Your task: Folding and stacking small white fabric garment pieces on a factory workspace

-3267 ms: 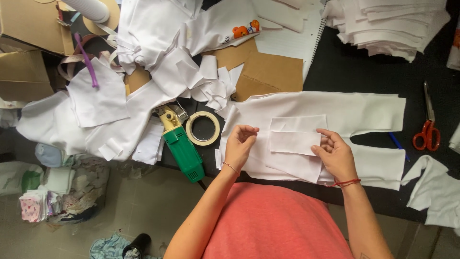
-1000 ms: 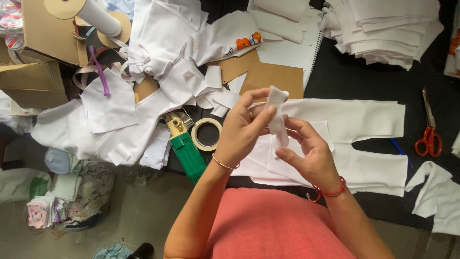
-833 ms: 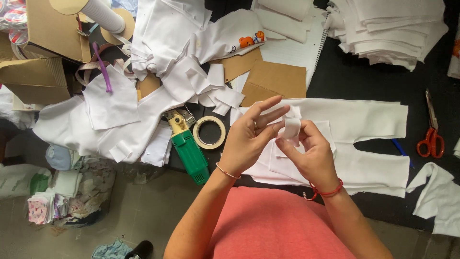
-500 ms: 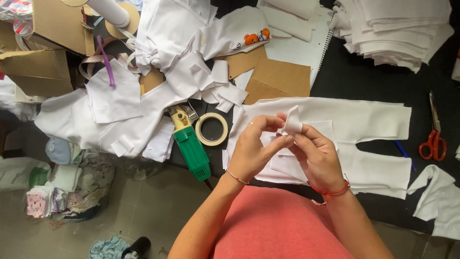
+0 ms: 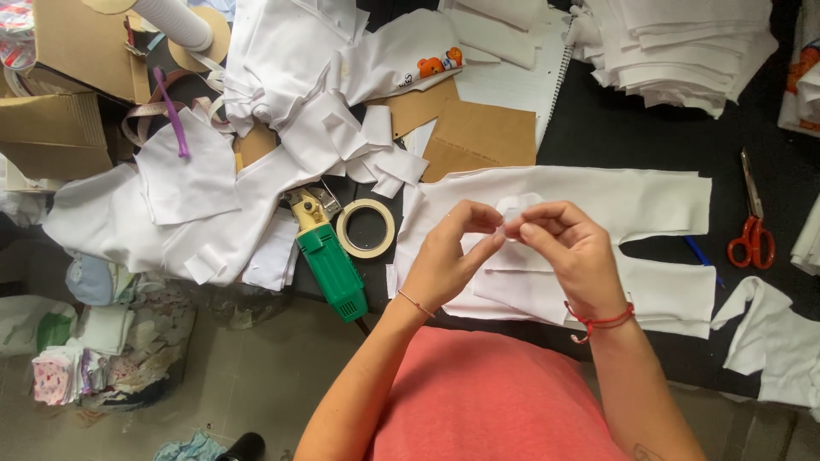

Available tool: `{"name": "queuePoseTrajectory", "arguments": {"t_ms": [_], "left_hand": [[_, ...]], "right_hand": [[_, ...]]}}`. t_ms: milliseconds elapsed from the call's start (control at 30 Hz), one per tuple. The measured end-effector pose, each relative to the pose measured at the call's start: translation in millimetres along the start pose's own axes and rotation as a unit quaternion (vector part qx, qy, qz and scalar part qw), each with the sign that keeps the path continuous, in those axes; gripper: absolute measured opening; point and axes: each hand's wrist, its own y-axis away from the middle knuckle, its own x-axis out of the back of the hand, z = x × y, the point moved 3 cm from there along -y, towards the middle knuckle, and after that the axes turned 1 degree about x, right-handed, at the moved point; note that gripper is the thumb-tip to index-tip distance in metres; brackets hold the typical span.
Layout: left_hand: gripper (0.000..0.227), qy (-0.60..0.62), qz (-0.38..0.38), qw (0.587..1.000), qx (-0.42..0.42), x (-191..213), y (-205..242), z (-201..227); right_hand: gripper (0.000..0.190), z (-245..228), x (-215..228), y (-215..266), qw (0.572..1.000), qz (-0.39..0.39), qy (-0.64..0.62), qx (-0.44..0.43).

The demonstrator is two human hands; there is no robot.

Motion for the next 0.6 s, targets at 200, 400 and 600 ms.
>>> {"name": "queuePoseTrajectory", "arguments": {"t_ms": [200,400,600], "left_hand": [[0.017,-0.087,0.006,0.99,0.112,3,-9,-55],[0.04,-0.148,0.004,0.984,0.102,-23,-41,-123],[0.014,-0.383,0.135,0.911,-0.068,-56,-57,-126]], "right_hand": [[0.01,27,36,-6,0.994,0.086,0.065,0.009],[0.012,41,60,-2,0.987,0.113,0.116,-0.003],[0.011,43,53,2,0.987,0.09,0.135,0.012]]}}
